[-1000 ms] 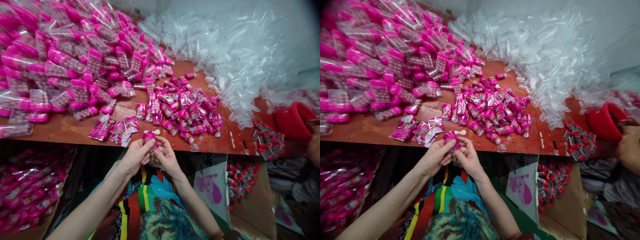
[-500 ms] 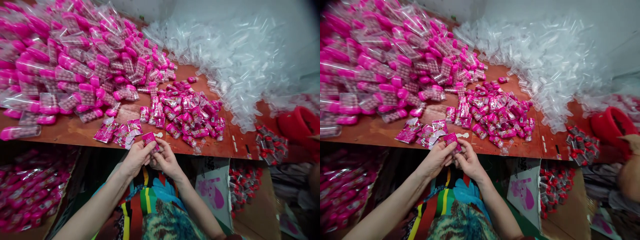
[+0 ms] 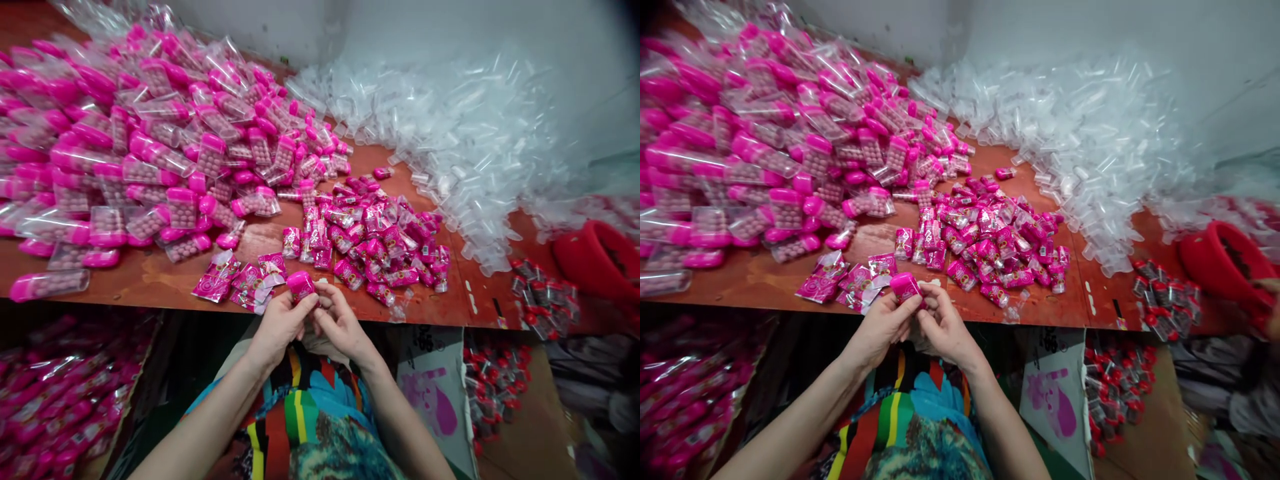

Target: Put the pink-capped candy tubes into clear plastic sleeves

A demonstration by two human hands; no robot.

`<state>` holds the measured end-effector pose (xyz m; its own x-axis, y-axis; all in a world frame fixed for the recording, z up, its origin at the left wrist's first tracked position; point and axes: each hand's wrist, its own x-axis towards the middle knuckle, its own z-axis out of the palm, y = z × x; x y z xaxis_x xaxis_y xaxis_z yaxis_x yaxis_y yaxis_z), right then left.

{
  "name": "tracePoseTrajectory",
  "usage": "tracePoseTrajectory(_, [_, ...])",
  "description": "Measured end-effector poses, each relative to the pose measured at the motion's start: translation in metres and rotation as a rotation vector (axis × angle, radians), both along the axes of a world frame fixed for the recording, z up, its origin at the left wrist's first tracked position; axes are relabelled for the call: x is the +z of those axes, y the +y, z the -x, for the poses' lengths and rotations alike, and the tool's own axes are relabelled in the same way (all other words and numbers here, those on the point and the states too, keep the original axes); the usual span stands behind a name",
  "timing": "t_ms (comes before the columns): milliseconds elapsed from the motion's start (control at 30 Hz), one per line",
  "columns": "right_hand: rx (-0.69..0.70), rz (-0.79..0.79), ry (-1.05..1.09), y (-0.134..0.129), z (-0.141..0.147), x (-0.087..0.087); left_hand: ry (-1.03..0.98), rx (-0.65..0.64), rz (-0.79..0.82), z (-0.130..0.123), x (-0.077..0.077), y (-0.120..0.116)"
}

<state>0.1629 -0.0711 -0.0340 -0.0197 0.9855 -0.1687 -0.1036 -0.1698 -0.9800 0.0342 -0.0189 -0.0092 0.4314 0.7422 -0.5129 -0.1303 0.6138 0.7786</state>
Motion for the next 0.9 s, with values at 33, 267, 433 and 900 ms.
tracePoseTrajectory(33, [-0.012,-0.007,-0.095,0.003,-0.004,0.007,0.027,-0.024,-0.023,0.001,0.001,0.002])
tracePoseTrajectory(267, [0.062,-0.266,-0.623,0.027,-0.008,0.041,0.173,-0.180,-0.170,0.011,0.003,0.003])
tracePoseTrajectory(433, [0.055,-0.257,-0.646,0.023,-0.007,0.035,0.193,-0.243,-0.225,0.017,0.001,0.003])
tracePoseTrajectory(900, [-0.013,-0.272,-0.603,0.018,-0.007,0.024,0.415,-0.242,-0.427,0.014,-0.004,0.000])
